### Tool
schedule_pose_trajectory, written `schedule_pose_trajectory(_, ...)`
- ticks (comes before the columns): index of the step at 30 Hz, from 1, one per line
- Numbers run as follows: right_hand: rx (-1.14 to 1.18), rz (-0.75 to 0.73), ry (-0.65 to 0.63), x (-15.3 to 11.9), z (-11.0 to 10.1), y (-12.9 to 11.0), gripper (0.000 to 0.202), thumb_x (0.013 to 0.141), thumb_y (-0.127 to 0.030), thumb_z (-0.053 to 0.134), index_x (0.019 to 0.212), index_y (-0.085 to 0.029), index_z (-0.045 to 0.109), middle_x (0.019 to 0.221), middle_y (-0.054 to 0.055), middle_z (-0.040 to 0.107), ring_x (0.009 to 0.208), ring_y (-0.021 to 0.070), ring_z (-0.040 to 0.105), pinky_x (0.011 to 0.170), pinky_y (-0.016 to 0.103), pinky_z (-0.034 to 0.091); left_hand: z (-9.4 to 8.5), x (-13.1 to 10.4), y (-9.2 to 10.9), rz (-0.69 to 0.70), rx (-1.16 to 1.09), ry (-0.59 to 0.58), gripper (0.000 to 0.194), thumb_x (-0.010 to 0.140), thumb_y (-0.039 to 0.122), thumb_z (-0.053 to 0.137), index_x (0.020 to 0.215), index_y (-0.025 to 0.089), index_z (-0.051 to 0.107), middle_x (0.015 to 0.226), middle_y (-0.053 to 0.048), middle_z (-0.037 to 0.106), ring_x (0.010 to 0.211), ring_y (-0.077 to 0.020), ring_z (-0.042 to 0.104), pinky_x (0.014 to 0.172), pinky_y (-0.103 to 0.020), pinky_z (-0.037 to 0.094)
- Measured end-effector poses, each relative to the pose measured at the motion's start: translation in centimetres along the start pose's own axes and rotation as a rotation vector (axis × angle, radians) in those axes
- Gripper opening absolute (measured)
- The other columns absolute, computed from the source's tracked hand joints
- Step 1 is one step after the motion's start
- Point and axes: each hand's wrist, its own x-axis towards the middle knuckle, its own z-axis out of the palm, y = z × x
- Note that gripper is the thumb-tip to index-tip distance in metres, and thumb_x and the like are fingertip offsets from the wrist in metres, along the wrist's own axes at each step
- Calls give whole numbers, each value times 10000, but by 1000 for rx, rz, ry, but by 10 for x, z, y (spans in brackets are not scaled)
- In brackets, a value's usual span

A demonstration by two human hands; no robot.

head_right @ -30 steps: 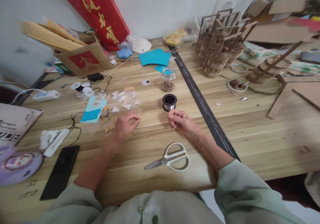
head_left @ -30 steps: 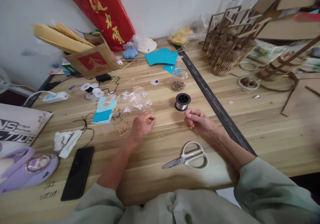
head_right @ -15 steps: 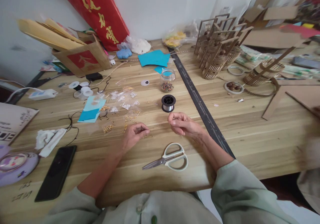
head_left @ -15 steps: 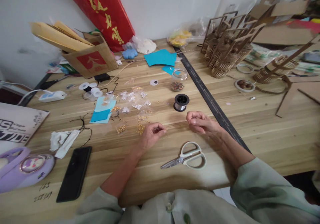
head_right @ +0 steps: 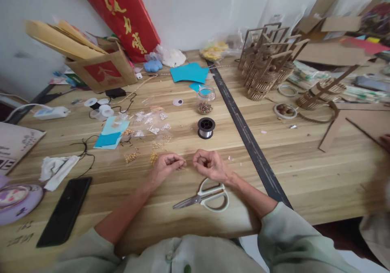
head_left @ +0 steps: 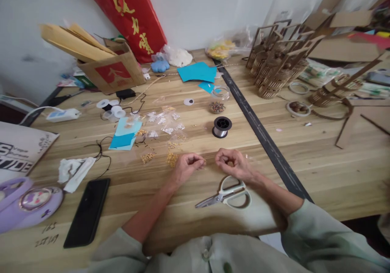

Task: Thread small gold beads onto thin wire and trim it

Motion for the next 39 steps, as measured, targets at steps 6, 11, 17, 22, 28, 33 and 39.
schedule_pose_trajectory(6,-225,-153,28,0,8,9,63,796,-193,526,746,-155,537,494,-70,434,442,57,378,449,179,292,1,0,0,-18,-47,10,221,663,321,726,732,115,684,650,-44,689,587,-123,617,594,-232,491)
schedule_pose_trajectory(11,-315,-235,23,-1,11,9,48,791,-175,509,759,-157,539,508,-65,448,435,54,390,447,175,304,3,-1,2,-19,-64,17,216,651,316,733,717,117,684,633,-36,684,576,-118,613,586,-228,489)
schedule_pose_trajectory(17,-344,-203,-3,0,10,11,50,793,-167,504,749,-165,527,503,-62,440,426,57,377,433,179,291,4,-2,4,-29,-78,22,226,641,328,741,711,121,681,637,-32,684,590,-126,618,605,-243,500)
schedule_pose_trajectory(22,-353,-198,-26,1,9,11,63,796,-176,503,740,-166,529,513,-59,441,433,59,382,442,180,297,4,-2,4,-25,-88,27,234,636,327,748,722,120,682,639,-34,684,588,-128,618,609,-248,501)
schedule_pose_trajectory(28,-356,-194,-48,1,8,14,55,801,-176,509,755,-162,537,530,-55,458,445,58,391,451,177,301,5,-4,6,-21,-89,35,219,641,314,748,729,122,689,636,-30,685,597,-127,619,609,-242,496)
schedule_pose_trajectory(33,-368,-193,-46,1,8,17,51,797,-168,510,759,-160,543,528,-54,470,443,58,393,453,175,302,5,-3,6,-35,-106,43,234,619,314,763,725,119,691,630,-29,686,590,-123,620,606,-236,495)
schedule_pose_trajectory(39,-377,-188,-47,1,8,17,53,790,-163,513,746,-162,542,537,-50,473,445,57,393,449,174,302,4,-3,5,-37,-128,61,252,597,324,777,720,120,691,629,-30,689,583,-125,621,599,-236,500)
